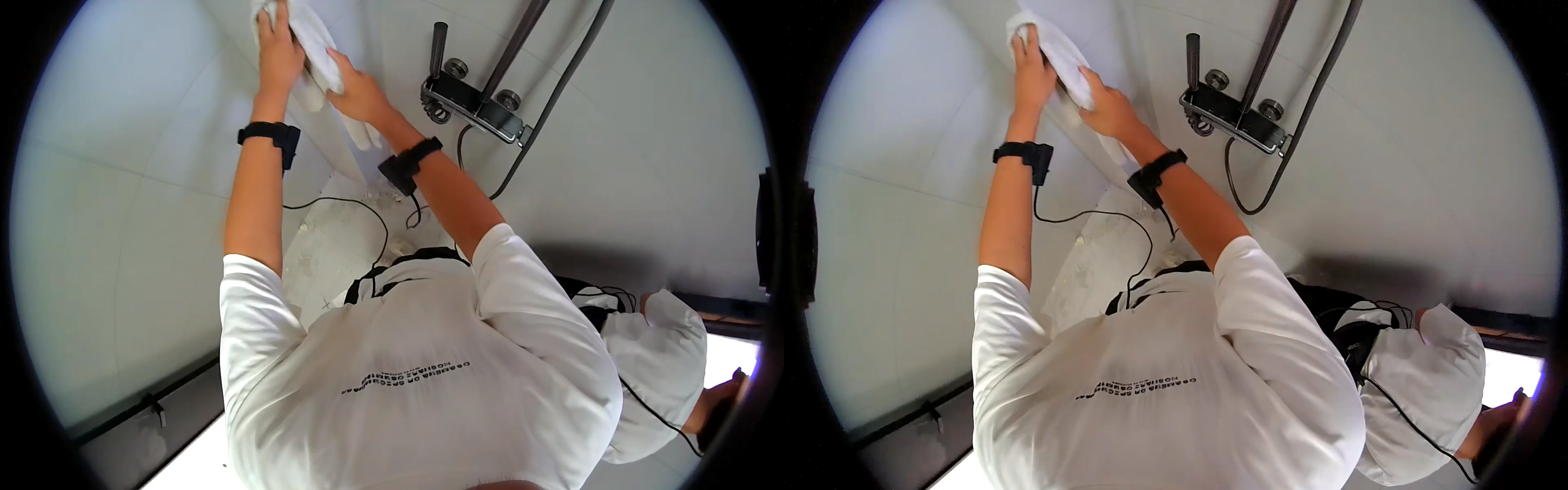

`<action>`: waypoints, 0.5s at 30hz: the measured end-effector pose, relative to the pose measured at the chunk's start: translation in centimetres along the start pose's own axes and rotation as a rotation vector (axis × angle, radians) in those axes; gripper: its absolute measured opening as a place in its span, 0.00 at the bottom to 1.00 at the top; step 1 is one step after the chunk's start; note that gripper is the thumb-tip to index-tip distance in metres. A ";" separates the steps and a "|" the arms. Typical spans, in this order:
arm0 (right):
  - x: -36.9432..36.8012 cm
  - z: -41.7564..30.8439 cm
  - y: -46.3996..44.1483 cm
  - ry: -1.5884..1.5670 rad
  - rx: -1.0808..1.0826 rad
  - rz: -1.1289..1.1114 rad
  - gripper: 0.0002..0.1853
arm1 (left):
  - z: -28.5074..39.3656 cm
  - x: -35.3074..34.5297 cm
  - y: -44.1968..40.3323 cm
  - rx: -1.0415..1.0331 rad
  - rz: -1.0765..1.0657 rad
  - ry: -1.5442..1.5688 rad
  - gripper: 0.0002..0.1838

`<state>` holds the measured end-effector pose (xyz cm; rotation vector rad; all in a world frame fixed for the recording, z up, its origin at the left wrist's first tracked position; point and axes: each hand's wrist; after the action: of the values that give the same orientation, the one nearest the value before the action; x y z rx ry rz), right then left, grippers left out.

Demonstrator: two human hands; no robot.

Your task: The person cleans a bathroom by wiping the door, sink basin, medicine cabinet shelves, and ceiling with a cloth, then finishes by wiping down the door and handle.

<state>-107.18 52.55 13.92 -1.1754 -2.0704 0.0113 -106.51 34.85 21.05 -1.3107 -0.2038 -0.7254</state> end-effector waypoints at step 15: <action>5.7 -7.9 -1.5 -0.649 0.115 0.050 0.24 | 2.0 4.6 -4.9 0.019 0.427 0.236 0.41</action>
<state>-105.26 53.26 23.54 -1.2595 -2.5444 0.5984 -105.36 34.63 27.97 -1.1858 0.2541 -0.5038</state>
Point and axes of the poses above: each hand's wrist, its own y-axis away from the middle knuckle, its own x-axis out of the back of the hand, z = x × y, and after that the axes turned 7 degrees about y, right-handed
